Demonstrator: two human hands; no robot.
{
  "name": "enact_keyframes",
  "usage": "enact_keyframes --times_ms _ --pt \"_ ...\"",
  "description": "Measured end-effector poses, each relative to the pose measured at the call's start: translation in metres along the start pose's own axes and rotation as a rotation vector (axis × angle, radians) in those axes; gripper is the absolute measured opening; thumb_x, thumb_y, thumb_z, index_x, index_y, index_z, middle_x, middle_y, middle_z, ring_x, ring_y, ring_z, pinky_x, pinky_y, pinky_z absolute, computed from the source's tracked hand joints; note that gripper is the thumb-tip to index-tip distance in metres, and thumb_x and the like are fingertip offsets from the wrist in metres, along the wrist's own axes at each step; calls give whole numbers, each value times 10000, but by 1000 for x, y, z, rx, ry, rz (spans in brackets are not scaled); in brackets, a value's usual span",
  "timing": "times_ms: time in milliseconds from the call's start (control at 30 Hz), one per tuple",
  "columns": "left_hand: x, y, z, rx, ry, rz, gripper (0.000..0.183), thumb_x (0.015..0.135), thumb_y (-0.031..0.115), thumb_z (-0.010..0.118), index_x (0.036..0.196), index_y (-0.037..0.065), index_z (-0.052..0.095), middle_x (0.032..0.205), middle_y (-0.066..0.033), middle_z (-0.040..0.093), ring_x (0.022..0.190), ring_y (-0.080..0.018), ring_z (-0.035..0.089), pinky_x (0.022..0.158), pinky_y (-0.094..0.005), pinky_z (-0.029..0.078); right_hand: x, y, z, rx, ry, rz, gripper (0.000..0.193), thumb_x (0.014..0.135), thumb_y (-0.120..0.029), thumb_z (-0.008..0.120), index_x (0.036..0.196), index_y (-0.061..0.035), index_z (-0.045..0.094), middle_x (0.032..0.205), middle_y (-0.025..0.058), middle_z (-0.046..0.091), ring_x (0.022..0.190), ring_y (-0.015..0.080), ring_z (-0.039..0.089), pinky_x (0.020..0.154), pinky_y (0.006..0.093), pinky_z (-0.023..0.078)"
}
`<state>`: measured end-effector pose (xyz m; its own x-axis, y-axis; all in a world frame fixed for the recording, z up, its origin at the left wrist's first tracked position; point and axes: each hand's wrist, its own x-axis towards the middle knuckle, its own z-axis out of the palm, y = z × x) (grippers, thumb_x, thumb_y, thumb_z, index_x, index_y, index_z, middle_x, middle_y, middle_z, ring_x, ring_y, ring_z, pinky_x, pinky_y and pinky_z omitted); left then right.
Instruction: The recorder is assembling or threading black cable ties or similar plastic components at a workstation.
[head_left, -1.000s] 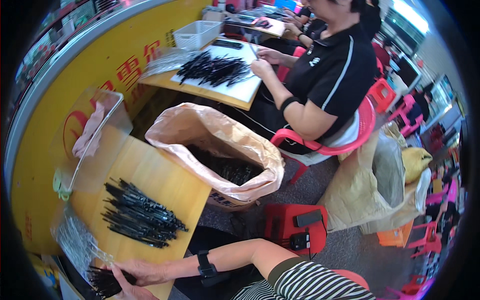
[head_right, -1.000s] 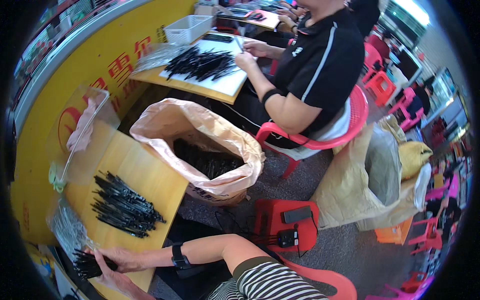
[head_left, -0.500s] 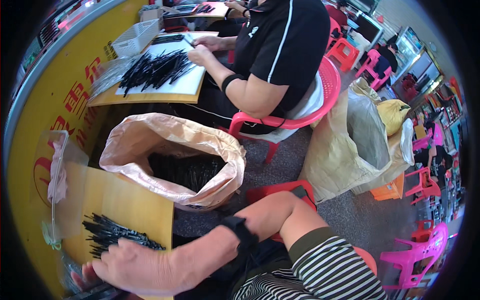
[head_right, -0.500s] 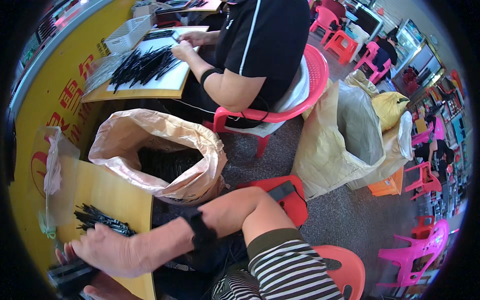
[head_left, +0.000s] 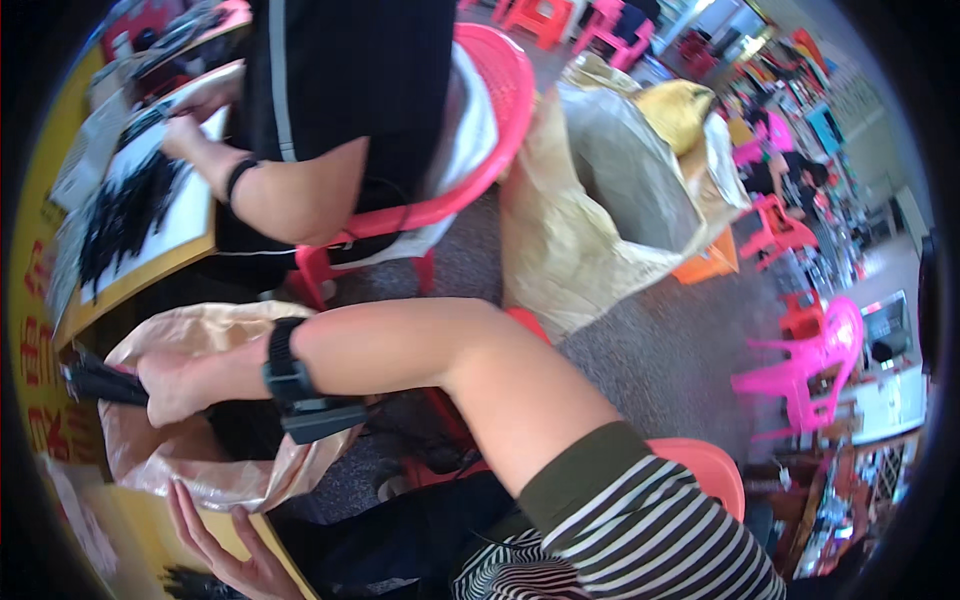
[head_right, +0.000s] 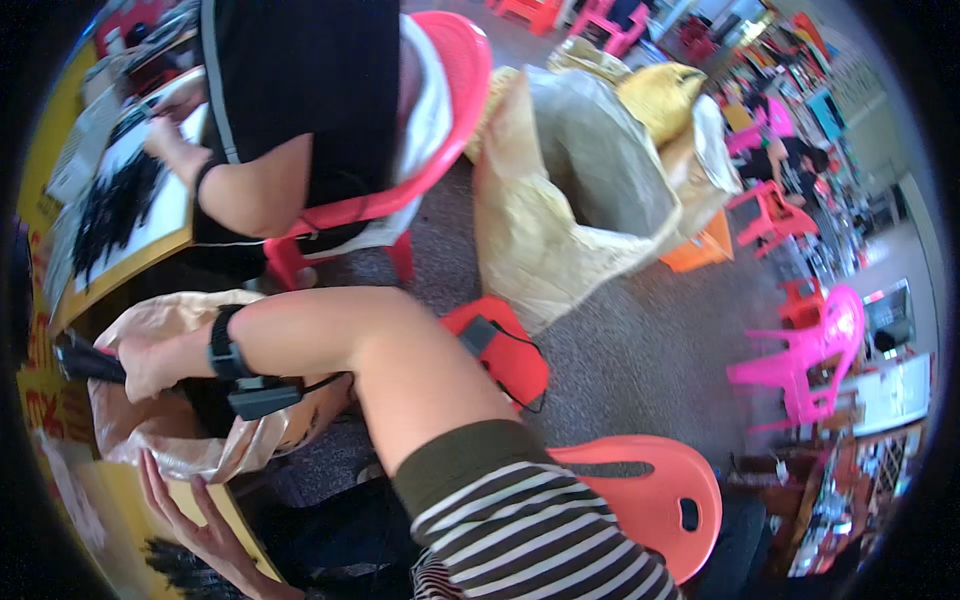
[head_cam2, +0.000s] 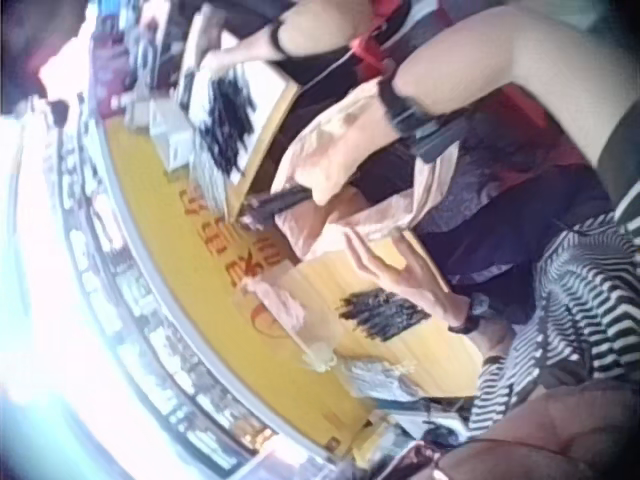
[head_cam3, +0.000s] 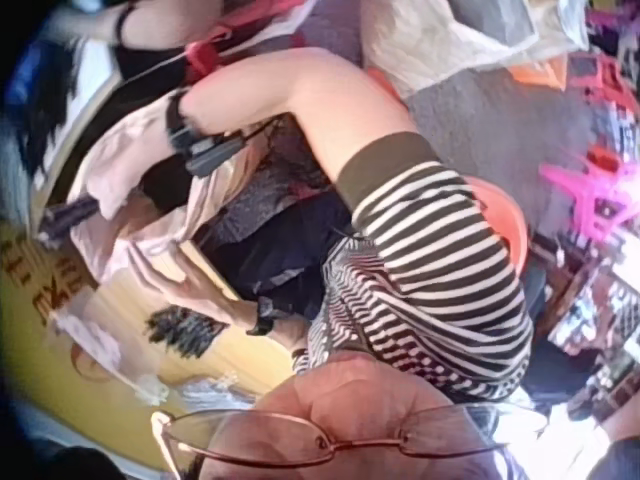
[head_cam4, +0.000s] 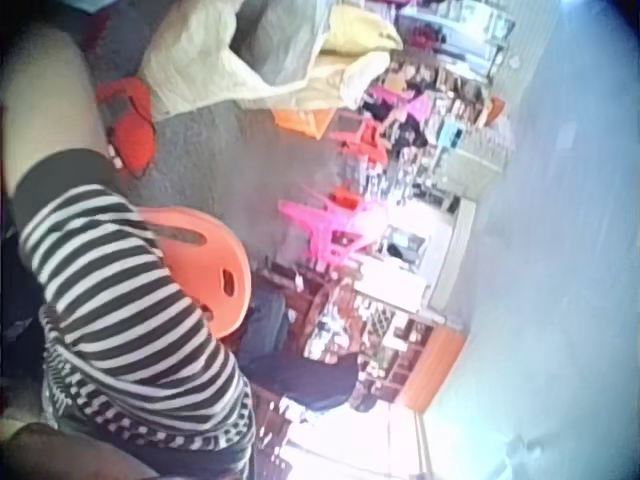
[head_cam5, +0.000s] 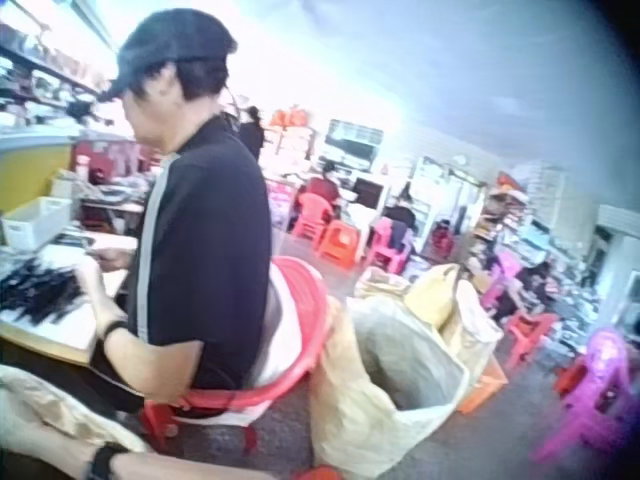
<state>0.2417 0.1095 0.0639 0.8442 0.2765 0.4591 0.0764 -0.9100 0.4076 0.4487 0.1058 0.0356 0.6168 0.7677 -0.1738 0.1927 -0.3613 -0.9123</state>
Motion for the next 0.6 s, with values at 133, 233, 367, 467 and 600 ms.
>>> enact_keyframes --times_ms 133,233,367,467,600 --pt "11 -6 10 22 -159 16 469 977 321 308 1334 31 402 1372 -128 404 1305 -290 312 1071 -415 234 8 28 17 -274 -190 177 61 653 -94 653 668 -42 682 645 96 661 650 199 662 607 302 524" --pt "1 -40 8 55 -184 27 542 967 411 276 1303 17 437 1335 -126 443 1291 -296 331 1053 -419 256 42 43 52 -516 -414 206 129 711 -133 614 759 -45 696 733 99 678 727 187 662 688 298 521" --pt "1 -55 10 10 -177 115 763 873 637 308 1283 10 456 1299 -148 465 1252 -316 373 966 -424 357 119 68 120 -1218 -716 241 280 782 -207 501 959 -71 671 989 145 650 975 197 601 896 359 435" --pt "4 -52 25 -11 -164 177 859 810 716 337 1273 3 462 1282 -159 478 1227 -327 399 937 -426 380 168 108 151 -1200 -620 320 275 777 -204 504 947 -67 672 974 147 651 960 200 605 886 362 439" --pt "2 -49 34 -21 -165 158 929 739 757 397 1245 -17 477 1251 -163 502 1193 -342 430 956 -439 361 249 143 172 -1153 -434 398 265 767 -197 511 922 -59 674 944 152 654 930 205 613 865 368 448"
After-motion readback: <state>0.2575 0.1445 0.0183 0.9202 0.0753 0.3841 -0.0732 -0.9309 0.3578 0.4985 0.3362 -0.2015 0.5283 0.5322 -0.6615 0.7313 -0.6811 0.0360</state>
